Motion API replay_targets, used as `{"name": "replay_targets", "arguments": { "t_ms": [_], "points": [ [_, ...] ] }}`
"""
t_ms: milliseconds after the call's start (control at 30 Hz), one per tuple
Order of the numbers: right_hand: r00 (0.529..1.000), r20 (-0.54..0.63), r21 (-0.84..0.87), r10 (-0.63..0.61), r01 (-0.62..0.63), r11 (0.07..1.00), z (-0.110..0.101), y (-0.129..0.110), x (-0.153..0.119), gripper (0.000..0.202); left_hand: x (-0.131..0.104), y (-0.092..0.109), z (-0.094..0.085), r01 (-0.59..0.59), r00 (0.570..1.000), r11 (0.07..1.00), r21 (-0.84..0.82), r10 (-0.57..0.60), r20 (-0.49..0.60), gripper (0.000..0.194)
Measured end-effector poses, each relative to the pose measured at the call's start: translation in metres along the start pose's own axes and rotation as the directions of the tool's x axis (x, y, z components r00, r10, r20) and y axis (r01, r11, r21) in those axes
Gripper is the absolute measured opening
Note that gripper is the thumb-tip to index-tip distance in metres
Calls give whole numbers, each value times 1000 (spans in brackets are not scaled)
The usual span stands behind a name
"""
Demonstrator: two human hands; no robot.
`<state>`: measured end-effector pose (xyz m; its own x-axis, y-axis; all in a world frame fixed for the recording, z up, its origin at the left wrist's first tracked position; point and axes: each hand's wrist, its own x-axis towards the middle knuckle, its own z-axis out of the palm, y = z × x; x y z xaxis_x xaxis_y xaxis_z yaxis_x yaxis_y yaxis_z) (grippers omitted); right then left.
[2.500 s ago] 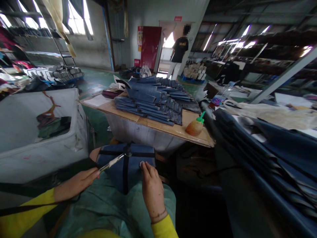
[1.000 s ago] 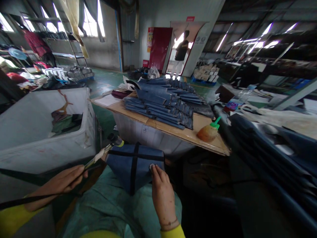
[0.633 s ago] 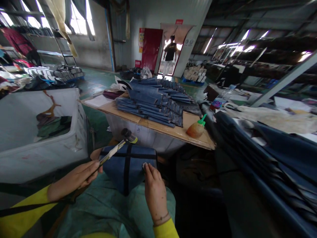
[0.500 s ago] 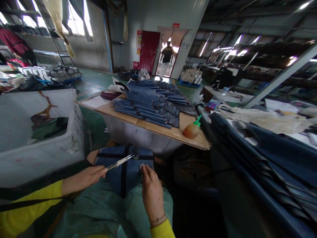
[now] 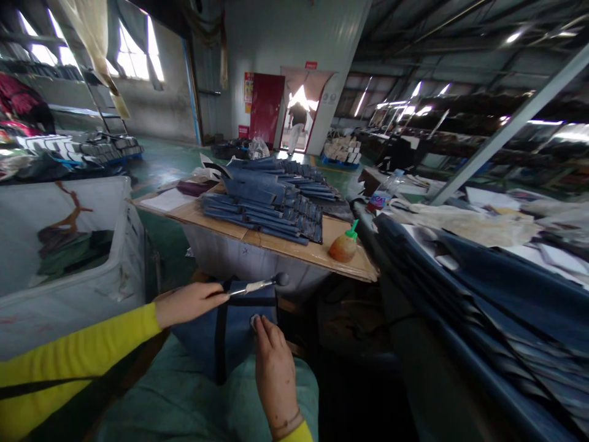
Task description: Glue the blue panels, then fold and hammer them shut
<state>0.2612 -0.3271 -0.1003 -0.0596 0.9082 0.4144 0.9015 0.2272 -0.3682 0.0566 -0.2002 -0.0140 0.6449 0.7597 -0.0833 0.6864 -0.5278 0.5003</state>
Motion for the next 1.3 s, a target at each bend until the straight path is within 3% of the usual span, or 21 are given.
{"name": "replay_targets", "arguments": {
  "t_ms": [167, 300, 400, 500, 633, 733, 800, 867, 1000, 1167, 1300],
  "points": [
    [1000, -11, -23, 9, -9, 1000, 5, 2, -2, 46, 77, 1, -31, -37, 981, 922, 384, 106, -160, 38],
    [999, -31, -26, 11, -12, 1000, 7, 5, -3, 48, 132, -5, -47, -57, 975, 889, 454, 146, -165, 37],
    [999, -27, -13, 21, -21, 1000, 6, 3, -2, 49, 157, -18, -48, -39, 974, 884, 466, 138, -179, 31],
    [999, -23, 8, 32, -32, 999, 6, 1, -1, 47, 164, -28, -43, 4, 966, 887, 462, 116, -230, 26],
    [999, -34, 60, 40, -38, 997, 9, 11, -3, 41, 141, -25, -32, -6, 945, 894, 449, 151, -289, 32],
    [987, -95, 124, 129, -117, 985, 8, 33, -2, 42, 97, -15, -13, -89, 937, 897, 434, 224, -270, 36],
    [961, -124, 206, 248, -220, 954, 8, 49, 0, 46, 60, -11, 8, -221, 938, 921, 321, 291, -189, 34],
    [921, -76, 352, 382, -334, 875, 9, 59, 5, 43, 25, -11, 33, -279, 942, 932, 231, 313, -125, 38],
    [833, 97, 600, 545, -486, 636, 16, 57, 20, 43, -20, -12, 67, -205, 957, 962, 178, 235, -169, 48],
    [810, 107, 607, 576, -512, 608, 11, 42, 39, 52, -36, -7, 71, -116, 966, 986, 119, 140, -216, 60],
    [807, 236, 602, 541, -559, 570, -13, 19, 60, 52, -46, -5, 63, -91, 973, 995, 51, 99, -209, 69]
  ]
}}
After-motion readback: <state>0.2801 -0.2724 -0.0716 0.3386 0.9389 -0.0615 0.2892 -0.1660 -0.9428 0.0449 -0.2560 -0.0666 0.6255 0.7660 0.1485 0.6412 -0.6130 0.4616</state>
